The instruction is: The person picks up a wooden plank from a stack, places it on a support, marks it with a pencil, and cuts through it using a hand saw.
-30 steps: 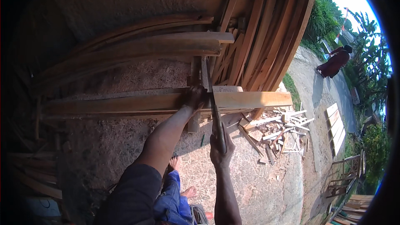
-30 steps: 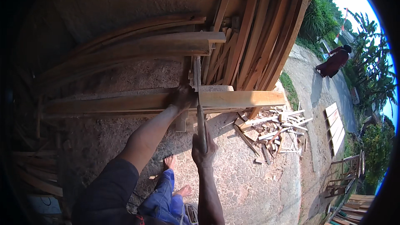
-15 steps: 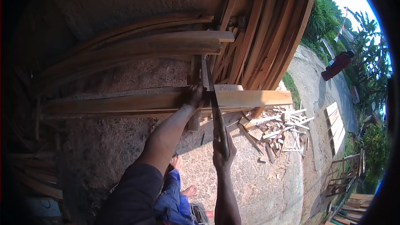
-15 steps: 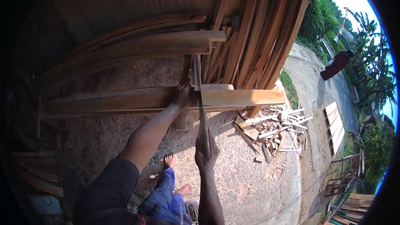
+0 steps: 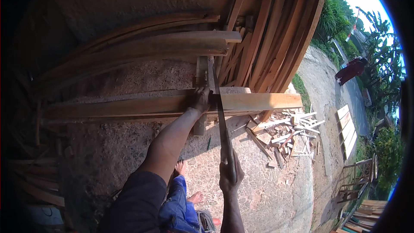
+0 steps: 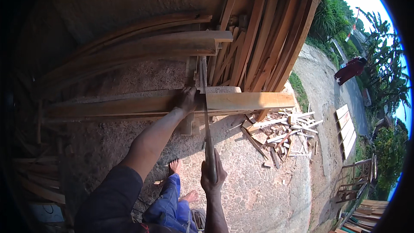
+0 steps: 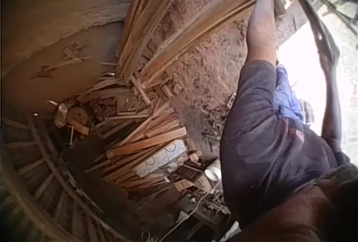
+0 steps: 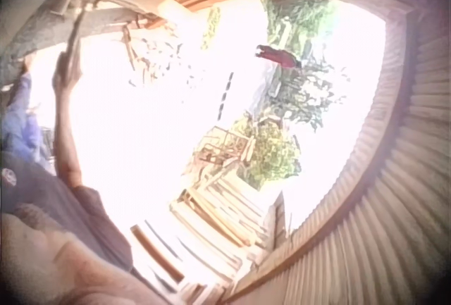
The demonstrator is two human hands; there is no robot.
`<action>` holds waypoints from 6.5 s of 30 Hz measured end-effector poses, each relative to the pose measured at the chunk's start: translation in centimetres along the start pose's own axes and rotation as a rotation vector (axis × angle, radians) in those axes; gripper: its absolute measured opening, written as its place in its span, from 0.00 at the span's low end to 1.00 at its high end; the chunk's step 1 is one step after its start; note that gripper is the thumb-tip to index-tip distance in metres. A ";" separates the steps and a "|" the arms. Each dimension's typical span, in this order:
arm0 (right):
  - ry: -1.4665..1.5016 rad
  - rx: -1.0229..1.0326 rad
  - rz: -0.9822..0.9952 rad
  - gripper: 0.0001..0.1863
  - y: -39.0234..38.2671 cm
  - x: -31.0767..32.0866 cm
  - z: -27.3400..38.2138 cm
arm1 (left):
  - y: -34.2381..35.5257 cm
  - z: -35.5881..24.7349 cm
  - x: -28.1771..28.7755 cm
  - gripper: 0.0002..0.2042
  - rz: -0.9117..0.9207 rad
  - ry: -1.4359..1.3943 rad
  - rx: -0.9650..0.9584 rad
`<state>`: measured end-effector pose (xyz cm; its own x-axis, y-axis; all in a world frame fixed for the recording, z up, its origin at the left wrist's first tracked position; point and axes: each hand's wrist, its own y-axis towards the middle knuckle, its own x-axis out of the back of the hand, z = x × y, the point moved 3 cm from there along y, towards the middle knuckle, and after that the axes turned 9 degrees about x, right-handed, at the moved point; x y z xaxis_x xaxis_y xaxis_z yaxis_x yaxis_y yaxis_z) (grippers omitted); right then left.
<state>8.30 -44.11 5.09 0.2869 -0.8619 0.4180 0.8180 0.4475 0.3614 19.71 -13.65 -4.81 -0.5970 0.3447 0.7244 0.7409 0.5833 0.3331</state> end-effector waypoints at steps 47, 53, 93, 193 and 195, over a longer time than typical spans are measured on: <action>-0.504 -0.096 0.271 0.27 -12.7 7.3 4.5 | -0.2 -2.6 0.2 0.06 -0.054 -0.033 0.012; -0.080 0.152 0.061 0.26 3.9 -1.5 -0.2 | -0.6 -1.0 0.3 0.14 0.051 0.015 0.070; -0.142 0.354 -0.105 0.24 -1.7 -3.4 -7.4 | 0.3 0.1 -1.5 0.06 -0.088 0.074 -0.044; 0.064 0.033 -0.077 0.26 -3.5 3.2 0.3 | 0.8 -2.0 0.2 0.09 -0.101 -0.039 0.064; 0.093 -0.010 -0.079 0.26 -3.5 3.3 0.1 | 0.9 -2.2 -0.7 0.09 -0.105 -0.086 0.053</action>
<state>6.37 -48.54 5.29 0.2658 -0.9130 0.3096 0.8447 0.3753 0.3816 21.44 -15.03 -3.67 -0.6962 0.3405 0.6319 0.6572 0.6565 0.3703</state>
